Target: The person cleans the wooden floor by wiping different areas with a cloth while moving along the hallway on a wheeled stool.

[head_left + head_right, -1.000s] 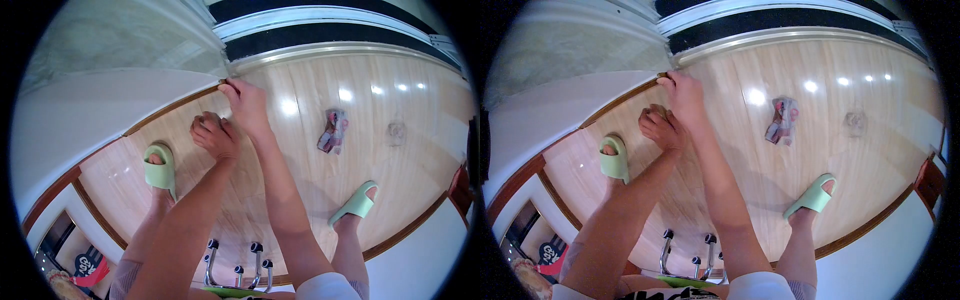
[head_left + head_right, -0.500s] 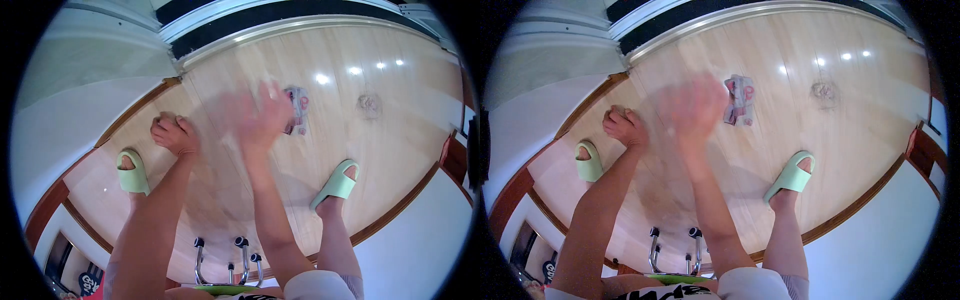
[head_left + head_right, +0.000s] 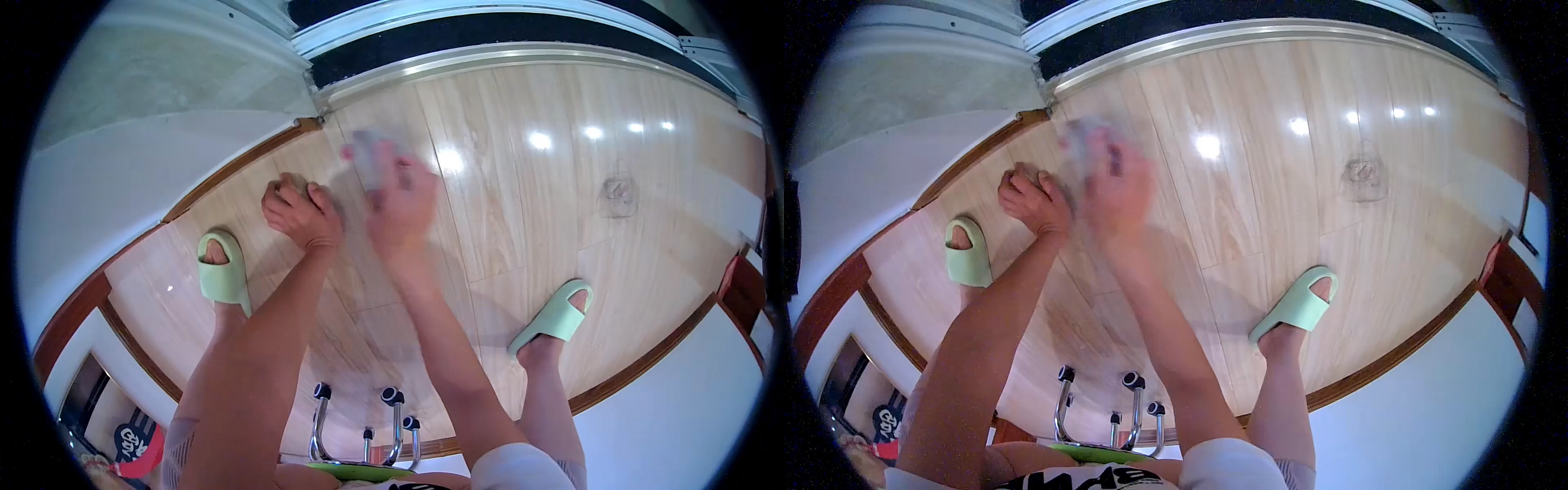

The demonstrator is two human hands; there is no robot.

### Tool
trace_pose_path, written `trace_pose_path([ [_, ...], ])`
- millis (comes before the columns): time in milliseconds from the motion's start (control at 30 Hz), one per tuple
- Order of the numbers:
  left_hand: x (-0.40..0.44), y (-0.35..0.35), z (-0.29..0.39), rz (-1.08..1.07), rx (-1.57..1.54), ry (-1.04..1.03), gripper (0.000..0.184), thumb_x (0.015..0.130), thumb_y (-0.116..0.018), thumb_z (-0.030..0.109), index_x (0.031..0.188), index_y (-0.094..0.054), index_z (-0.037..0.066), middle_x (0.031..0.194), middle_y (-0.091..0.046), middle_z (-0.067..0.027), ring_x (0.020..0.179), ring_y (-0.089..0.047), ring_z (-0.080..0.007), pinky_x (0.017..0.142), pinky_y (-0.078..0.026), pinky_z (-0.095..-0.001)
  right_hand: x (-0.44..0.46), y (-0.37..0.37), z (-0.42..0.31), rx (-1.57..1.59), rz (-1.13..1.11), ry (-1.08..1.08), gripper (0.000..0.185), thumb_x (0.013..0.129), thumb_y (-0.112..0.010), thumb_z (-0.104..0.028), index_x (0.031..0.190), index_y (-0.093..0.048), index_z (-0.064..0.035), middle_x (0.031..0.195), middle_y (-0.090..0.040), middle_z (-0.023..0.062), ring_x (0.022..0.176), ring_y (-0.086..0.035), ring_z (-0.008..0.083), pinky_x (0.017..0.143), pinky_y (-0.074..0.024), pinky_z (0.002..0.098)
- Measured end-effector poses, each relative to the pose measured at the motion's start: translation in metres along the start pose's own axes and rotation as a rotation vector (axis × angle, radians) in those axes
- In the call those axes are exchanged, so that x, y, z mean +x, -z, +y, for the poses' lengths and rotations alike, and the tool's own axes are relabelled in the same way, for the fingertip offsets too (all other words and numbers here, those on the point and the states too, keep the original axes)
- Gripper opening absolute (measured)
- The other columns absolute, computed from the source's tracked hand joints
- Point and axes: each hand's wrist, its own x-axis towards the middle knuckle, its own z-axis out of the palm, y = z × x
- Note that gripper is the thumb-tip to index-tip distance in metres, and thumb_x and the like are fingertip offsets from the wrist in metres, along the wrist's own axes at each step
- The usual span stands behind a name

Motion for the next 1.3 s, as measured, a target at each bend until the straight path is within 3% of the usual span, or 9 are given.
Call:
trace_pose_path([
  [233, 0.001, 0.002, 0.000, -0.049, -0.052, 0.029, 0.049, 0.090, -0.058, 0.029, 0.131, -0.047, 0.004, 0.132, -0.043, -0.0222, 0.123, -0.039, -0.0415, 0.100, -0.031, -0.0552, 0.039, -0.052, 0.022, -0.071, -0.110, 0.370, 0.046, 0.082, -0.065, -0.008, 0.127, -0.063, -0.0186, 0.115, -0.061, 0.0087, 0.101, -0.057, 0.0306, 0.079, -0.0458, 0.0431],
  [467, 0.002, 0.003, 0.001, -0.037, -0.037, 0.032, 0.050, 0.089, -0.057, 0.028, 0.131, -0.047, 0.003, 0.133, -0.043, -0.0226, 0.123, -0.039, -0.0418, 0.099, -0.031, -0.0552, 0.086, 0.050, 0.055, -0.579, 0.336, -0.031, 0.033, 0.081, -0.060, -0.009, 0.113, -0.067, -0.0101, 0.094, -0.067, 0.0121, 0.084, -0.063, 0.0320, 0.075, -0.0486, 0.0421],
  [567, -0.001, 0.001, 0.001, -0.037, -0.018, 0.034, 0.048, 0.090, -0.056, 0.028, 0.130, -0.048, 0.003, 0.133, -0.043, -0.0224, 0.123, -0.040, -0.0416, 0.099, -0.032, -0.0552, 0.067, 0.011, 0.027, -0.024, 0.131, 0.021, 0.034, 0.082, -0.060, -0.012, 0.115, -0.068, -0.0108, 0.097, -0.069, 0.0115, 0.086, -0.064, 0.0315, 0.077, -0.0480, 0.0437],
  [767, 0.000, 0.003, 0.002, -0.033, 0.005, 0.016, 0.047, 0.091, -0.055, 0.031, 0.128, -0.049, 0.004, 0.132, -0.045, -0.0211, 0.121, -0.042, -0.0407, 0.098, -0.034, -0.0553, 0.053, -0.037, 0.034, -0.151, 0.016, 0.364, 0.045, 0.078, -0.063, -0.008, 0.122, -0.063, -0.0166, 0.110, -0.065, 0.0090, 0.094, -0.060, 0.0302, 0.077, -0.0466, 0.0451],
  [1000, -0.004, -0.011, -0.011, -0.069, 0.028, 0.052, 0.047, 0.090, -0.056, 0.033, 0.128, -0.049, 0.006, 0.132, -0.044, -0.0197, 0.122, -0.041, -0.0401, 0.096, -0.034, -0.0554, 0.100, 0.130, 0.159, -0.432, -0.021, 0.023, 0.052, 0.081, -0.065, -0.008, 0.131, -0.061, -0.0208, 0.106, -0.062, 0.0115, 0.096, -0.061, 0.0332, 0.076, -0.0510, 0.0467],
  [1100, -0.008, -0.019, -0.018, -0.076, 0.044, 0.066, 0.047, 0.087, -0.059, 0.035, 0.124, -0.053, 0.006, 0.130, -0.047, -0.0194, 0.119, -0.044, -0.0400, 0.093, -0.037, -0.0555, 0.079, 0.162, 0.117, -0.271, -0.189, 0.158, 0.048, 0.084, -0.067, -0.014, 0.132, -0.060, -0.0181, 0.103, -0.062, 0.0123, 0.089, -0.062, 0.0322, 0.073, -0.0524, 0.0452],
  [1167, -0.001, -0.003, -0.004, 0.039, 0.041, -0.013, 0.047, 0.087, -0.059, 0.036, 0.124, -0.053, 0.007, 0.130, -0.047, -0.0191, 0.118, -0.045, -0.0396, 0.091, -0.038, -0.0556, 0.034, 0.144, 0.077, -0.028, -0.522, -0.074, 0.036, 0.093, -0.063, -0.023, 0.127, -0.063, -0.0132, 0.097, -0.062, 0.0146, 0.087, -0.063, 0.0328, 0.073, -0.0526, 0.0444],
  [1233, 0.010, -0.006, -0.013, -0.360, 0.155, 0.110, 0.048, 0.087, -0.058, 0.037, 0.125, -0.053, 0.007, 0.129, -0.048, -0.0187, 0.118, -0.044, -0.0395, 0.092, -0.037, -0.0555, -0.005, 0.120, 0.028, 0.242, -0.730, -0.422, 0.037, 0.101, -0.055, -0.037, 0.121, -0.066, -0.0081, 0.096, -0.064, 0.0181, 0.089, -0.064, 0.0339, 0.080, -0.0519, 0.0424],
  [1300, 0.009, -0.012, -0.009, -0.373, 0.154, 0.118, 0.049, 0.087, -0.058, 0.037, 0.126, -0.053, 0.007, 0.128, -0.048, -0.0184, 0.117, -0.044, -0.0393, 0.092, -0.037, -0.0556, -0.070, 0.051, 0.044, 0.139, -0.595, 0.260, 0.049, 0.097, -0.052, -0.049, 0.114, -0.066, -0.0062, 0.105, -0.066, 0.0189, 0.098, -0.064, 0.0337, 0.085, -0.0495, 0.0442],
])
